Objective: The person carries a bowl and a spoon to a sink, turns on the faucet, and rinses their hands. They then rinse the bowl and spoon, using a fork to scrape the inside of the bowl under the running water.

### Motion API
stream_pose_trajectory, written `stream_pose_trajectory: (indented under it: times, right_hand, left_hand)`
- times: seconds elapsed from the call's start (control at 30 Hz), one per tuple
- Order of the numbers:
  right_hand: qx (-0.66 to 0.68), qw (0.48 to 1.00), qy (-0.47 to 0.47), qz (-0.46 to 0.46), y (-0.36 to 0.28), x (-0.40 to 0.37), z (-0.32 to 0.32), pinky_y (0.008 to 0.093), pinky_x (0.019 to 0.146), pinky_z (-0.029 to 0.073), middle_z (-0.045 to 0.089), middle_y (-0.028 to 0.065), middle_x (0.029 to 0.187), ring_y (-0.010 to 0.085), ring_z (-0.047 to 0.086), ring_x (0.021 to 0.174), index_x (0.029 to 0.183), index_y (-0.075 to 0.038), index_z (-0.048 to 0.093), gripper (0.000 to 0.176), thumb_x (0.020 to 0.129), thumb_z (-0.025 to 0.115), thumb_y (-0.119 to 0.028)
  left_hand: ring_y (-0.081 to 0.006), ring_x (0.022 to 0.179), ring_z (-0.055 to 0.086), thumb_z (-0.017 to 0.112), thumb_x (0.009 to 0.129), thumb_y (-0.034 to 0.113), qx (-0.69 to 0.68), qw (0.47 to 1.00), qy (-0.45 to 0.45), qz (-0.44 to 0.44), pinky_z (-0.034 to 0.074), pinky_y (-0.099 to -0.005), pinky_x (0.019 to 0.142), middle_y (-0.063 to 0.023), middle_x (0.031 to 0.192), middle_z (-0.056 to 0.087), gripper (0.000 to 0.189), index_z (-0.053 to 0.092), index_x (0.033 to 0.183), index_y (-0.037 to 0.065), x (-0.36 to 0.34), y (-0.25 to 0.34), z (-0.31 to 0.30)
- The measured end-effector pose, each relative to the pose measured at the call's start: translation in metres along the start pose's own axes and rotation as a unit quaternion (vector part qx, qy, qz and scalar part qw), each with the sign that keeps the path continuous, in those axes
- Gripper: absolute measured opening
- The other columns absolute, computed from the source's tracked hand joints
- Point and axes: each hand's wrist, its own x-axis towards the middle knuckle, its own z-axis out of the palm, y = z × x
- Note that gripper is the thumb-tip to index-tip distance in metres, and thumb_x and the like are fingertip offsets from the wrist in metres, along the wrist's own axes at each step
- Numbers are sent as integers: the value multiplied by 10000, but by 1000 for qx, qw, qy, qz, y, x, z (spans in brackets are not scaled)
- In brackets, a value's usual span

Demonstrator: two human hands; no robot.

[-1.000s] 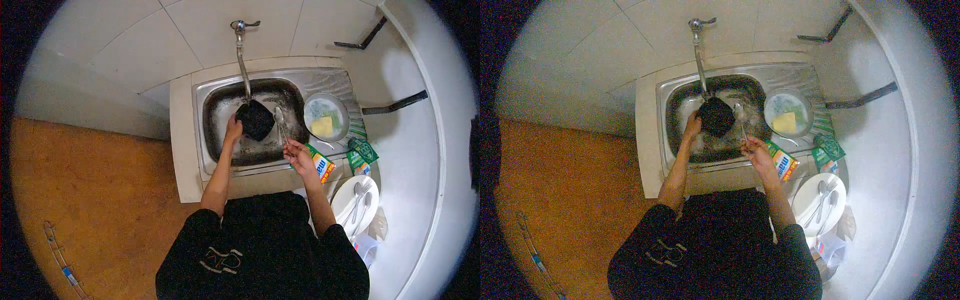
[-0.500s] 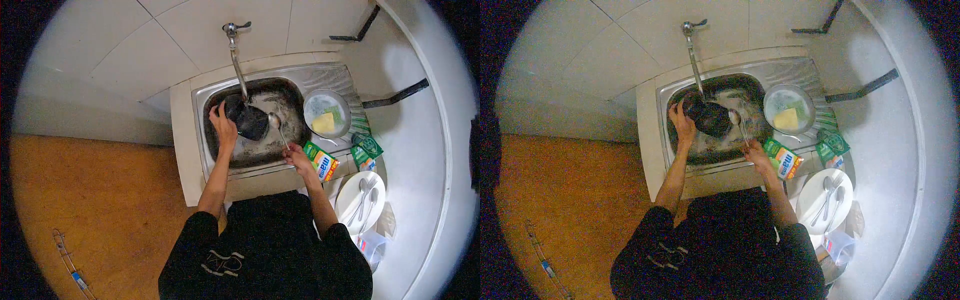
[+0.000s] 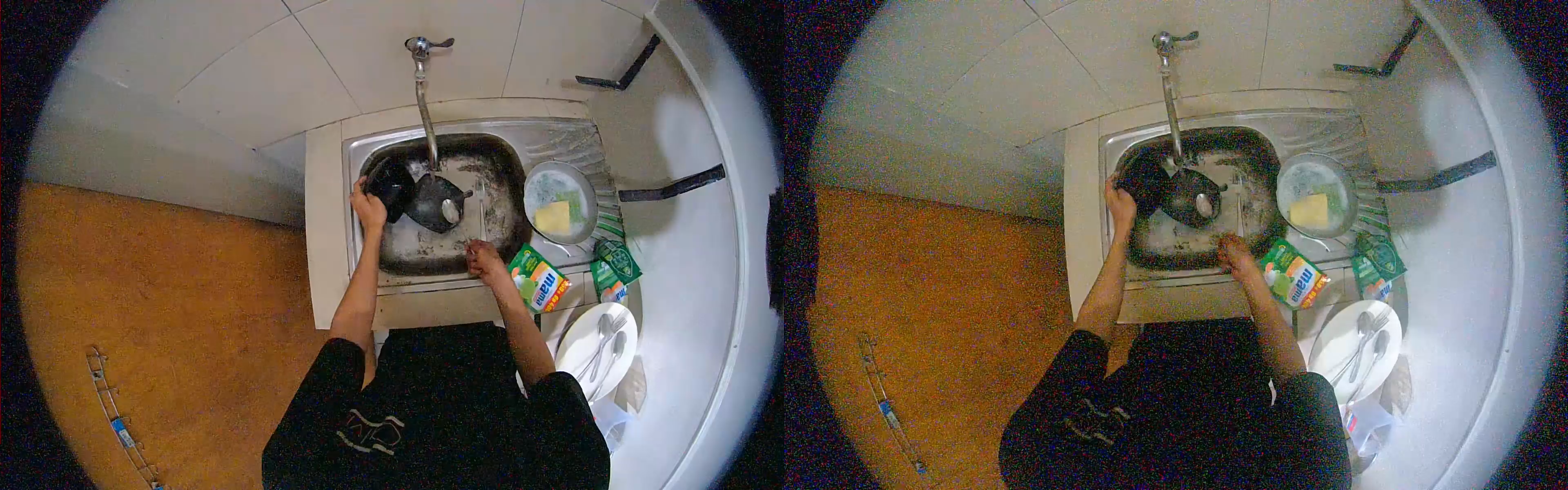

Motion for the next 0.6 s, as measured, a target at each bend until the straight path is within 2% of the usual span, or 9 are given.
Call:
stream_pose_trajectory:
  times: [0.07,0.17,0.23,0.3,0.33,0.43,0.5,0.53,0.6]
  right_hand:
    - [-5,1000,-28,-7,3,3,0,212,325,180,333,-45,512,60,263,371,773,-92,480,154,839,433,-222]
    - [-3,999,-16,-43,14,15,-6,210,326,178,341,-43,518,53,257,370,781,-102,490,154,860,444,-227]
    - [25,998,32,-42,18,15,-3,206,330,181,342,-42,521,47,257,377,786,-109,498,157,872,449,-231]
    - [18,999,9,-38,15,16,-5,207,332,188,346,-41,522,49,262,379,792,-104,498,152,873,446,-221]
    - [12,999,-16,-32,14,16,-5,208,333,196,350,-41,524,50,266,382,798,-99,497,146,874,443,-211]
    - [-5,996,-70,-49,14,18,-4,206,339,208,363,-38,528,54,277,389,795,-95,495,144,875,429,-195]
    - [-12,999,-42,-27,8,12,5,206,341,211,366,-33,527,57,278,389,792,-91,493,141,872,430,-190]
    - [-18,1000,-18,-3,4,9,8,206,343,214,368,-29,525,61,279,388,789,-88,491,138,869,432,-184]
    - [-23,999,-28,-17,13,23,-2,211,347,219,369,-23,527,64,284,394,784,-86,490,142,866,437,-189]
  left_hand:
    - [-359,967,419,407,666,-63,-6,1000,-6,15,315,-412,874,-218,988,492,427,475,1075,43,12,-20,11]
    - [-361,976,410,416,666,-65,25,999,7,37,309,-416,879,-228,993,472,440,462,1089,48,16,0,11]
    - [-362,982,405,419,665,-66,62,997,23,45,306,-418,882,-234,998,460,448,454,1097,50,13,6,13]
    - [-365,993,393,422,670,-63,64,996,-42,42,298,-418,887,-243,1016,437,461,441,1113,62,14,2,13]
    - [-365,993,393,422,670,-63,62,996,-42,43,298,-418,887,-243,1016,437,461,441,1113,62,14,-2,17]
    - [-360,973,410,416,668,-75,28,998,-46,16,306,-418,881,-228,994,461,450,461,1093,66,9,-13,25]
    - [-345,945,439,424,670,-80,15,999,-50,16,328,-401,867,-189,966,505,407,497,1044,63,6,-22,26]
    - [-318,931,479,438,677,-81,-43,999,-19,10,355,-376,857,-146,947,543,356,523,995,53,9,-31,33]
    - [-305,939,489,443,680,-79,-35,999,-29,-2,363,-362,857,-139,955,549,344,526,987,53,6,-34,34]
